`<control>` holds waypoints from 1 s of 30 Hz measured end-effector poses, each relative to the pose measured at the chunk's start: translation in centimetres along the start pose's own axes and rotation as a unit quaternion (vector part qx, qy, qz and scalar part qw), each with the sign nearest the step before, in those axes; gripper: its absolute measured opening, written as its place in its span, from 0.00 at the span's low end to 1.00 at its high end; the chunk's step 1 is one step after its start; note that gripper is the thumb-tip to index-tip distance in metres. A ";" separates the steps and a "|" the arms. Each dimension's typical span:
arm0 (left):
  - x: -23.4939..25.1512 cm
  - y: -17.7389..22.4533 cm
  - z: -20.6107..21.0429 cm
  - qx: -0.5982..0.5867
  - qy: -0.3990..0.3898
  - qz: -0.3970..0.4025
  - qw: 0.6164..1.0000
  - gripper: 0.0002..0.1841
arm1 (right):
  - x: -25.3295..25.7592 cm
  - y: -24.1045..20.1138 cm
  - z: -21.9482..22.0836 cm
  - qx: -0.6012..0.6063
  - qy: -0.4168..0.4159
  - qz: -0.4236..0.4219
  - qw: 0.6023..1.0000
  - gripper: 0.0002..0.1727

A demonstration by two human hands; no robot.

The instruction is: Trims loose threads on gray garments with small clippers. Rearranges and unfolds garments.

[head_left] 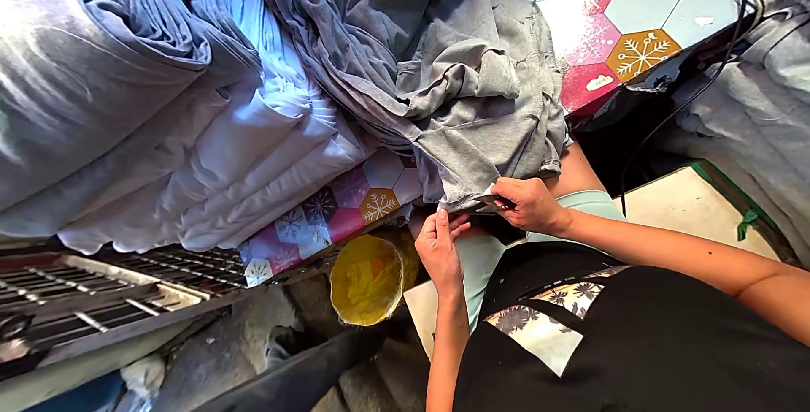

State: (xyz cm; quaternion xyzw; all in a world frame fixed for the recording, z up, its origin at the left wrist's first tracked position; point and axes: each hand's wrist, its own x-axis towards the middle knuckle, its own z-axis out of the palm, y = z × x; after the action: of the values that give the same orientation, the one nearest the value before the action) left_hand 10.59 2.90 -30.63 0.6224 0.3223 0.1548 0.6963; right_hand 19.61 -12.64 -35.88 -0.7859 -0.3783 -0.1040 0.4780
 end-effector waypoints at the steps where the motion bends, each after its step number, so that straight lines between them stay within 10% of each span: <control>1: -0.1 -0.1 -0.1 0.011 0.002 -0.001 1.000 0.10 | 0.0 0.1 0.1 -0.001 -0.004 -0.002 1.000 0.06; 9: -0.1 -0.6 -1.6 0.062 0.011 0.030 0.998 0.12 | 0.2 0.3 0.8 -0.002 -0.022 -0.027 0.999 0.05; 20: 1.9 -1.1 -0.4 -0.187 0.075 -0.198 0.959 0.08 | 0.0 0.2 1.6 -0.001 -0.035 -0.035 0.999 0.06; 30: 1.0 -1.6 -1.5 0.033 0.051 0.018 0.998 0.15 | -0.1 0.6 1.6 -0.009 -0.053 -0.003 0.999 0.05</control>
State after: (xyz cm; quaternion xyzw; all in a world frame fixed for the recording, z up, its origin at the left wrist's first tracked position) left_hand 10.08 4.37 -32.43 0.6418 0.3509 0.1877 0.6555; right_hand 19.66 -11.51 -37.13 -0.7936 -0.4045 -0.0668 0.4496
